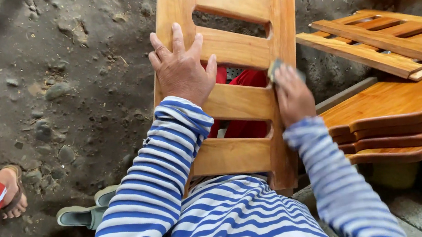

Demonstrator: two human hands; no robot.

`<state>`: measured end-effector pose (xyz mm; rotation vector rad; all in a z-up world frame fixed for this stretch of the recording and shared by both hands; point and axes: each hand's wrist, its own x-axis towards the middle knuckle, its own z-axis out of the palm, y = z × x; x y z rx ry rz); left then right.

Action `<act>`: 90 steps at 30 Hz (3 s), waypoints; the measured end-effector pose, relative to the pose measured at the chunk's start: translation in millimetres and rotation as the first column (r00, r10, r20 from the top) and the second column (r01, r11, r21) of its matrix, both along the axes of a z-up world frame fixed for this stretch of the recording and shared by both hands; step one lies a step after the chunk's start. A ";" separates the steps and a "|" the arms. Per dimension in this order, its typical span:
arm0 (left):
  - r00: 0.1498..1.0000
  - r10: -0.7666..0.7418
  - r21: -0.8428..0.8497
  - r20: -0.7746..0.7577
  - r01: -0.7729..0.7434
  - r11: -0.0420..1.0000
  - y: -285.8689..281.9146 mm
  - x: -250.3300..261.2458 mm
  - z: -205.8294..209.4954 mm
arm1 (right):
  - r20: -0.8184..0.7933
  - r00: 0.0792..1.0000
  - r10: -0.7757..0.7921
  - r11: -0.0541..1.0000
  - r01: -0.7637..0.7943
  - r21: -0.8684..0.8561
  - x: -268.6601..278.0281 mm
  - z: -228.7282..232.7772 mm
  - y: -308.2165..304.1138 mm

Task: The person sits on the floor and sands a wooden chair backrest using a sanding block. They hold the chair steady with one hand while moving the sanding block across the surface with the other, focusing on the edges and cutouts.

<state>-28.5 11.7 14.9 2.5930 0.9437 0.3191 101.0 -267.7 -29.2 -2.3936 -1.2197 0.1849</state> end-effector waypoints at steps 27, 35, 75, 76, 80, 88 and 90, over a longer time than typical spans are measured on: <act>0.999 -0.022 0.022 -0.028 0.023 1.000 -0.5 -1.9 -2.3 | 0.044 0.997 0.066 0.996 -0.068 0.051 24.6 -28.2 0.4; 0.999 -0.021 0.002 -0.025 0.021 1.000 3.5 -0.1 -5.4 | -0.123 0.991 -0.046 0.999 0.046 -0.004 -169.2 83.7 -93.0; 0.868 -0.006 -0.773 0.496 0.445 0.452 -111.7 33.6 33.8 | -0.773 0.559 -0.299 0.545 0.765 0.342 -85.9 86.8 -9.6; 0.871 -0.017 -0.773 0.492 0.445 0.453 -111.0 37.5 36.0 | -0.778 0.552 -0.300 0.536 0.773 0.341 -87.3 92.3 -22.5; 0.719 -0.435 -0.183 0.543 0.607 0.774 -112.9 51.5 49.9 | -0.508 0.668 -0.544 0.699 0.696 0.166 -102.8 83.7 -66.5; 0.417 -0.891 0.190 0.182 0.874 0.448 -164.1 -11.3 26.7 | -0.678 0.274 -0.682 0.624 0.701 -0.345 -144.3 55.8 -92.7; 0.252 -0.960 -0.197 0.119 0.954 0.226 -166.4 -36.3 33.3 | -0.710 0.315 -0.630 0.682 0.662 -0.311 -146.3 50.8 -94.7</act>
